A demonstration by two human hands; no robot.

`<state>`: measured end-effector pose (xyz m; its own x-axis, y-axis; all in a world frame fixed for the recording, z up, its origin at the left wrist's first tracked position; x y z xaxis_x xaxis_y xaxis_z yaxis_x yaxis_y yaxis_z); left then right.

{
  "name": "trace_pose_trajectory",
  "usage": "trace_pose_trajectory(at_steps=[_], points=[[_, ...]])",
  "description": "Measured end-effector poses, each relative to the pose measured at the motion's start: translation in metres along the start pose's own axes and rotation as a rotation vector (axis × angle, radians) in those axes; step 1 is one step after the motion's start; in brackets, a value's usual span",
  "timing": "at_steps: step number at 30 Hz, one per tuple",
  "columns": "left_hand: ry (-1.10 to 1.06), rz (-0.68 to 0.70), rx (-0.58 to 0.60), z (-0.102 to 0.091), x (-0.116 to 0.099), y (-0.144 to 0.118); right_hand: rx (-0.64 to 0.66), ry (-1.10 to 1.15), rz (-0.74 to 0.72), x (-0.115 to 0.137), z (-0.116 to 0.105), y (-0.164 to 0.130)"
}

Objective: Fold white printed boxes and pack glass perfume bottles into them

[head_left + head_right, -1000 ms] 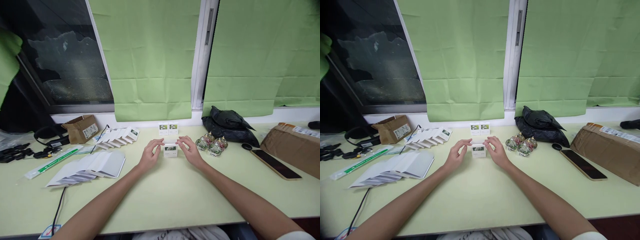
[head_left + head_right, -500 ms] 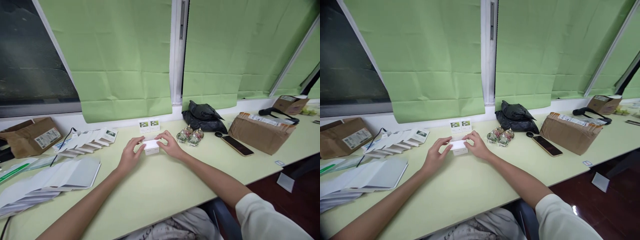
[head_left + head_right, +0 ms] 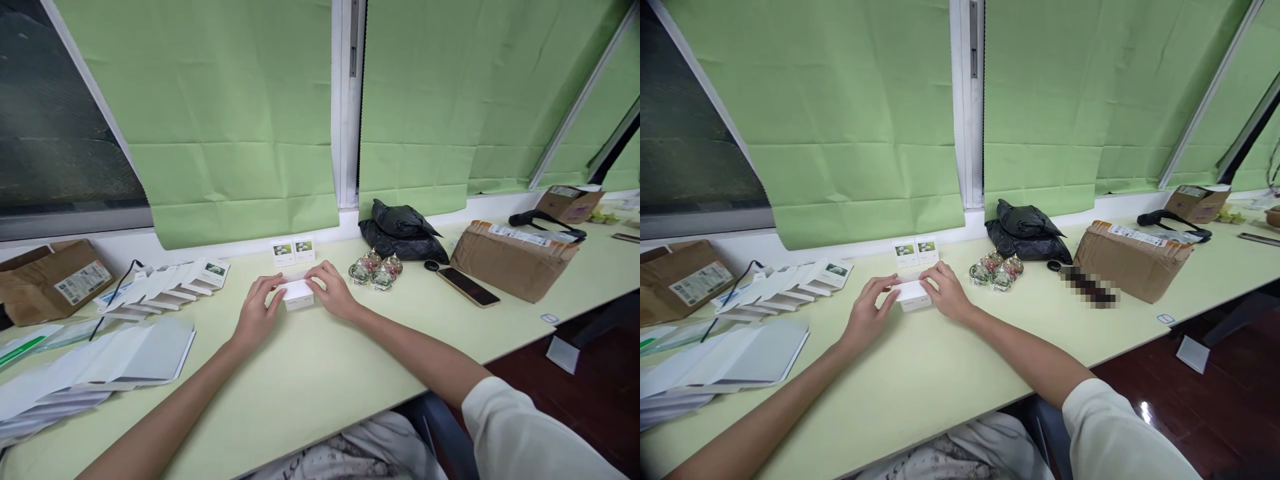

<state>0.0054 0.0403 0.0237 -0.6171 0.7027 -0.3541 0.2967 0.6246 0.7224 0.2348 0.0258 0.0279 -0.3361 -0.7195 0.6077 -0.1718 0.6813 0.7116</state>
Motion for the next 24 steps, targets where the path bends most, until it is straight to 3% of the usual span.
trace_pose_trajectory(at_steps=[4,9,14,19,24], points=[[-0.037,-0.074,0.046,-0.001,0.000,-0.003,0.036,0.111,0.042,0.000,0.002,-0.008],[-0.162,-0.118,0.080,0.001,-0.001,-0.007,0.011,0.326,0.234,-0.019,0.012,-0.013],[-0.220,-0.193,0.257,0.009,0.006,-0.013,0.053,0.419,0.334,-0.041,0.019,-0.013],[-0.122,-0.236,0.370,0.017,0.022,-0.019,0.092,0.377,0.351,-0.054,0.017,-0.011],[0.119,-0.197,0.429,0.012,0.035,-0.021,-0.049,0.128,0.397,-0.072,0.000,-0.004]])
Point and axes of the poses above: each hand's wrist, its own y-axis towards the middle knuckle, its own z-axis out of the palm, x = y × z, the point moved 1 cm from there along y, towards the middle knuckle, and after that the axes turned 9 degrees about y, right-handed, at the moved point
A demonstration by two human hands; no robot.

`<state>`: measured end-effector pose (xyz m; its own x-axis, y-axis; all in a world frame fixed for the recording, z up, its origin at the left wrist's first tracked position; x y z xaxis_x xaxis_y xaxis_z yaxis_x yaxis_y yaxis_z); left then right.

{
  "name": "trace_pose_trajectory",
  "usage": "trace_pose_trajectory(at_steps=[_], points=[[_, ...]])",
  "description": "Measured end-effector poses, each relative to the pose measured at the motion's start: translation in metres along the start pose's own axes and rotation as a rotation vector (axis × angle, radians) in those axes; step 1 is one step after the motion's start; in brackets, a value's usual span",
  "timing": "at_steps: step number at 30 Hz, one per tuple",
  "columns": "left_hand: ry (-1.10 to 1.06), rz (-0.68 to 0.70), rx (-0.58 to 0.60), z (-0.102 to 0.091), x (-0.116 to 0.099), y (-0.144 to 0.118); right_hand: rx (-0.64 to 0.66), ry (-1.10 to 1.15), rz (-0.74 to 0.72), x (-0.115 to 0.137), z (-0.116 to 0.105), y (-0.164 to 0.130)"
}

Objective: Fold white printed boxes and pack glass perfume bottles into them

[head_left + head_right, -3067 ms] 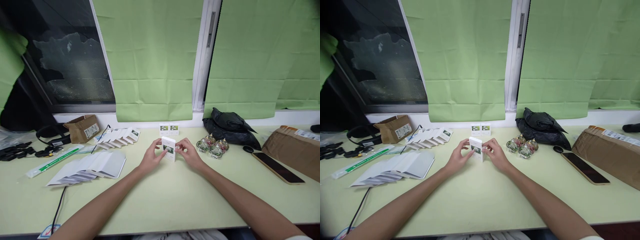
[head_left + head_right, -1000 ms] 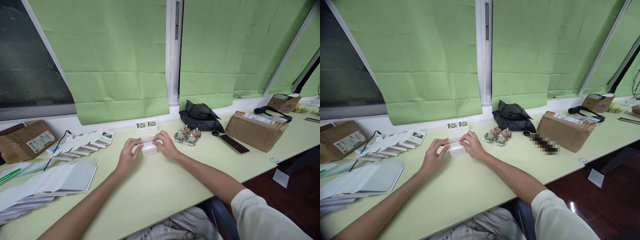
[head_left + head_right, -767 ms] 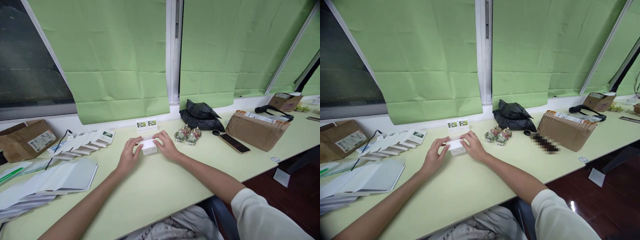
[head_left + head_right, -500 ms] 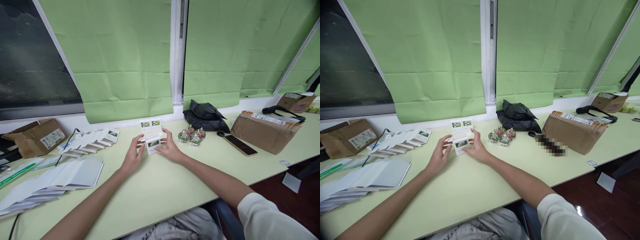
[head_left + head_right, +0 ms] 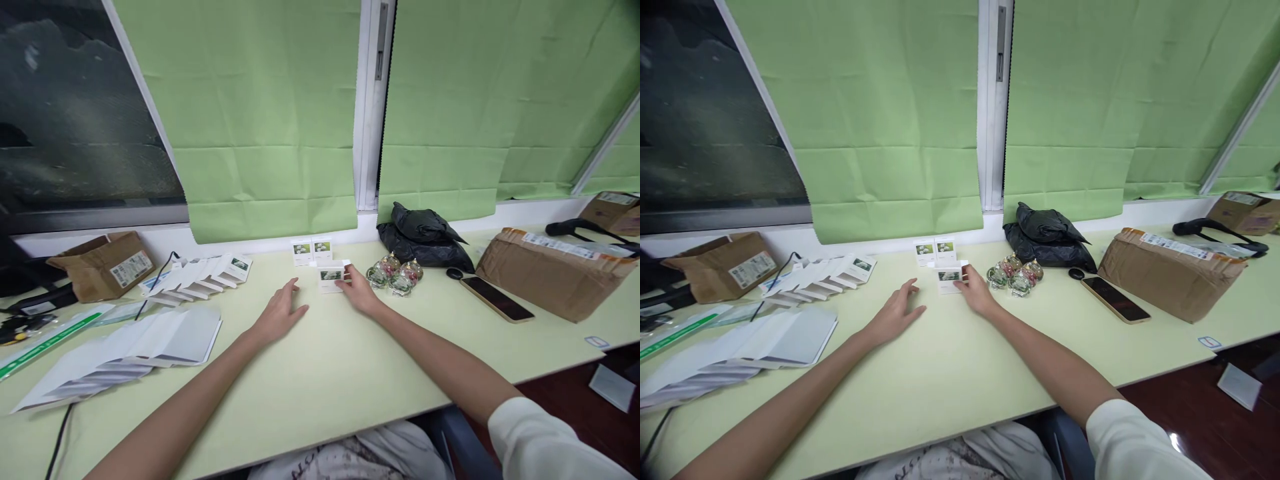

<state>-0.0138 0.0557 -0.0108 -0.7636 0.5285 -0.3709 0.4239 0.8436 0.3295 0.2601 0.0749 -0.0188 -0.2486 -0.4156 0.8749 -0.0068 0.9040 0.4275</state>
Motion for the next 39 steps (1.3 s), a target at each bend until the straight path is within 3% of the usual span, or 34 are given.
trace_pose_trajectory(at_steps=[6,15,20,24,30,34,39], points=[[0.179,0.027,0.017,-0.005,0.001,-0.001,-0.097,-0.100,0.026,-0.019,-0.015,0.012],[0.368,0.085,0.009,-0.014,0.008,0.004,-0.026,-0.160,0.043,-0.024,-0.011,0.009],[0.794,-0.170,-0.131,-0.038,0.038,0.008,0.008,-0.192,0.068,-0.023,-0.010,0.008],[0.989,-0.393,-0.114,-0.055,0.060,0.005,0.012,-0.237,0.105,-0.022,-0.008,0.005],[1.007,-0.461,-0.045,-0.061,0.066,0.004,-0.023,-0.329,0.155,-0.009,-0.006,-0.006],[0.983,-0.467,-0.061,-0.060,0.068,0.005,-0.122,-0.502,0.093,0.009,-0.007,-0.015],[0.924,-0.410,-0.091,-0.060,0.069,0.003,0.046,-0.562,0.051,0.021,-0.003,-0.019]])
Point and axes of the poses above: each hand's wrist, its own y-axis towards the middle knuckle, its own z-axis out of the palm, x = y × z, the point moved 1 cm from there along y, towards the middle knuckle, and after that the axes turned 9 degrees about y, right-handed, at the moved point
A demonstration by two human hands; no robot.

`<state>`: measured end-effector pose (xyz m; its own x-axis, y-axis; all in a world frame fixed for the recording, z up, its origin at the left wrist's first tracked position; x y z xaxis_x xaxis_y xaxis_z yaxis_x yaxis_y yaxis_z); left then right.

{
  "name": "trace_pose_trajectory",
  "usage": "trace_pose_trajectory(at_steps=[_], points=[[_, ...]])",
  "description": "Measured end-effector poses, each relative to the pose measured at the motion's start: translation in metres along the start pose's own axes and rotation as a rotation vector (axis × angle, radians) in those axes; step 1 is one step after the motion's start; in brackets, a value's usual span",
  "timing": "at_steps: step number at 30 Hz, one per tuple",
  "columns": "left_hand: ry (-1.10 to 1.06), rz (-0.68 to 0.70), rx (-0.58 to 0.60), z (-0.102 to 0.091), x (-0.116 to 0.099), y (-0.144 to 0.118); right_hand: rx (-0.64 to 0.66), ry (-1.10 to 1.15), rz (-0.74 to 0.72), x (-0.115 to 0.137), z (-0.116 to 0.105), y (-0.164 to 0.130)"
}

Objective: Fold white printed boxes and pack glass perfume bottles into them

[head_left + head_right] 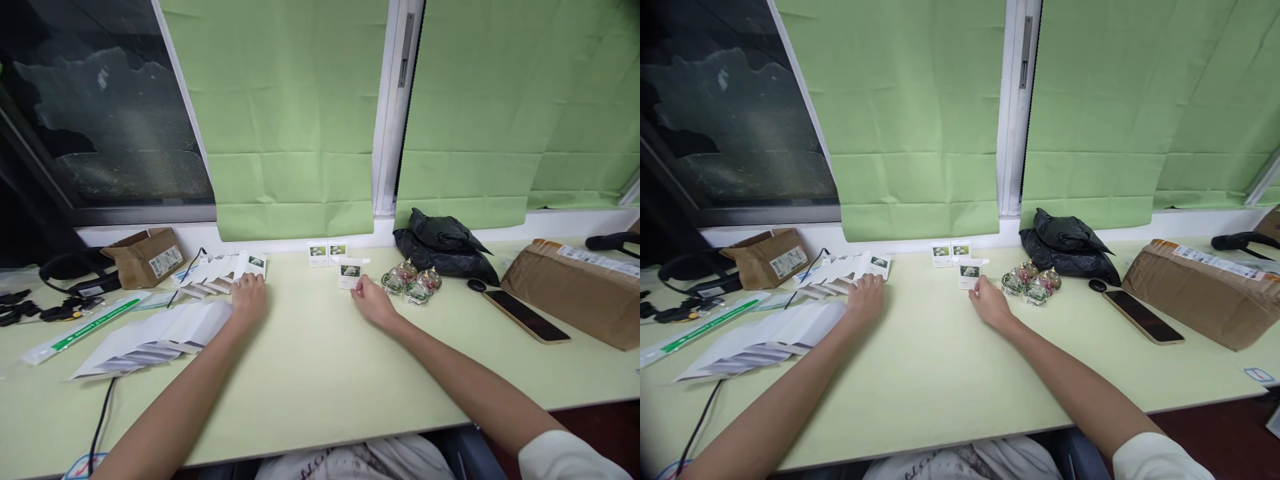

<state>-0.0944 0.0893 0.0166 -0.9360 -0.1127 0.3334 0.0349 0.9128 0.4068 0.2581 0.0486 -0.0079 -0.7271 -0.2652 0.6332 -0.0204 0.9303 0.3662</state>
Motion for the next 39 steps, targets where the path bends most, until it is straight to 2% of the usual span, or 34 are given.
trace_pose_trajectory(at_steps=[6,13,18,22,24,26,29,32,35,39], points=[[-0.123,0.095,0.020,-0.010,-0.012,-0.006,0.108,0.023,-0.105,0.004,0.004,-0.003],[-0.235,0.314,0.058,-0.022,-0.047,-0.020,0.165,0.058,-0.181,0.010,0.003,-0.008],[-0.375,0.521,-0.029,-0.038,-0.069,-0.031,0.178,0.069,-0.194,0.010,0.003,-0.008],[-0.571,0.717,-0.079,-0.059,-0.078,-0.044,0.183,0.089,-0.213,0.010,0.003,-0.008],[-0.649,0.719,-0.099,-0.066,-0.078,-0.048,0.180,0.106,-0.229,0.011,0.003,-0.009],[-0.701,0.648,-0.126,-0.066,-0.078,-0.048,0.180,0.122,-0.239,0.012,0.003,-0.009],[-0.722,0.499,-0.142,-0.056,-0.074,-0.043,0.200,0.153,-0.239,0.014,0.003,-0.010],[-0.704,0.412,-0.085,-0.040,-0.070,-0.037,0.226,0.202,-0.254,0.016,0.003,-0.012],[-0.710,0.398,-0.021,-0.031,-0.068,-0.034,0.242,0.239,-0.294,0.017,0.003,-0.013],[-0.762,0.429,-0.007,-0.030,-0.068,-0.034,0.249,0.236,-0.310,0.017,0.005,-0.015]])
Point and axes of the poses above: each hand's wrist, its own y-axis towards the middle knuckle, its own z-axis out of the palm, x = y × z, the point moved 1 cm from there along y, towards the middle knuckle, and after that the axes turned 9 degrees about y, right-handed, at the moved point
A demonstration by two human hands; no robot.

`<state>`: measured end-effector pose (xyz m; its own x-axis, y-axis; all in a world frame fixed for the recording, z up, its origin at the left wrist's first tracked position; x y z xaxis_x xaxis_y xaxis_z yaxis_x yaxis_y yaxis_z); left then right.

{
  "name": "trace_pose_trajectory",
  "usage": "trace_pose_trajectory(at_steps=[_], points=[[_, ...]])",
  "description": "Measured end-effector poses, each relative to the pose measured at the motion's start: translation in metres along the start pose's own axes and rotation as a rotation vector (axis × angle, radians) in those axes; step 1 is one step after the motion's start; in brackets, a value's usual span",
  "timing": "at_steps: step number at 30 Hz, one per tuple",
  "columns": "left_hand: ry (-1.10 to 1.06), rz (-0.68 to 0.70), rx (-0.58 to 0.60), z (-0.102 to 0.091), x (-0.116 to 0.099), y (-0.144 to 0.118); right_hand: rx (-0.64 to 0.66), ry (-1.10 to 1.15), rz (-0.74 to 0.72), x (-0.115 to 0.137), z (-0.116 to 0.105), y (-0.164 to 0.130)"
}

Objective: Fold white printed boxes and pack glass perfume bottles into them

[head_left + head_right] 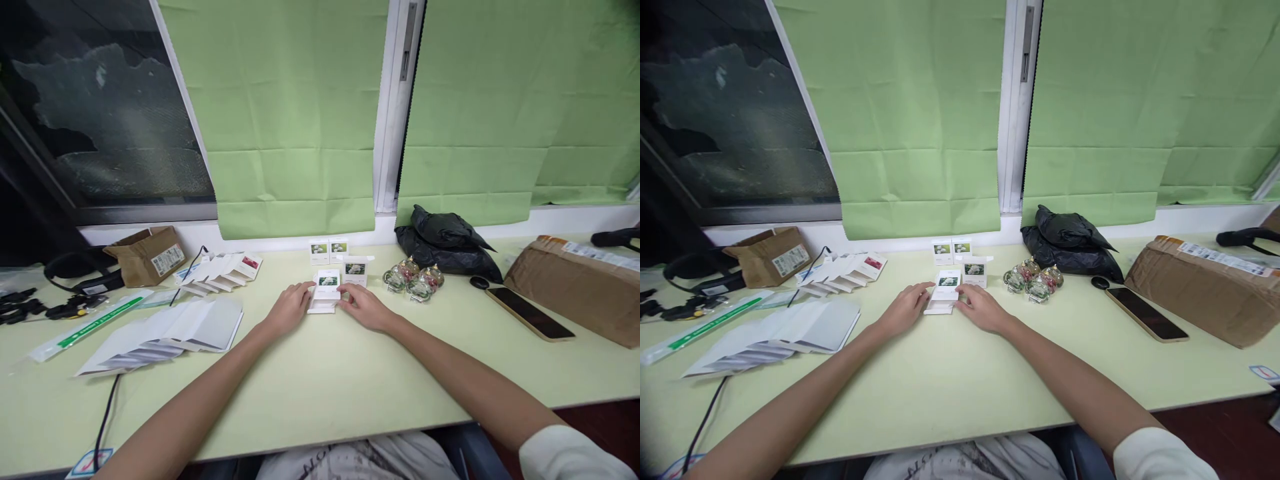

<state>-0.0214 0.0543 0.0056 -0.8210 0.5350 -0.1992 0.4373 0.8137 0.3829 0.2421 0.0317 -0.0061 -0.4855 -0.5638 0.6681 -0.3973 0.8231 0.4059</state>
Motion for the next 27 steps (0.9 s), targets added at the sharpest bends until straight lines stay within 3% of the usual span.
trace_pose_trajectory(at_steps=[9,20,27], points=[[-0.066,0.144,0.059,-0.007,-0.007,-0.006,-0.025,0.101,0.014,0.000,0.002,-0.002],[-0.079,0.125,0.087,-0.009,-0.007,-0.006,-0.013,0.083,-0.019,-0.013,0.009,0.001],[-0.098,0.156,0.103,-0.015,-0.007,-0.008,0.057,-0.003,-0.137,-0.014,0.008,0.001]])
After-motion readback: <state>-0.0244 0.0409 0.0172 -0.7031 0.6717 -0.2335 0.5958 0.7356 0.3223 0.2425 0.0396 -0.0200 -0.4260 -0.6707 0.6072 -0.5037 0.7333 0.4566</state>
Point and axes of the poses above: each hand's wrist, its own y-axis towards the middle knuckle, its own z-axis out of the palm, x = y × z, the point moved 1 cm from there along y, towards the middle knuckle, and after that the axes turned 9 degrees about y, right-handed, at the moved point
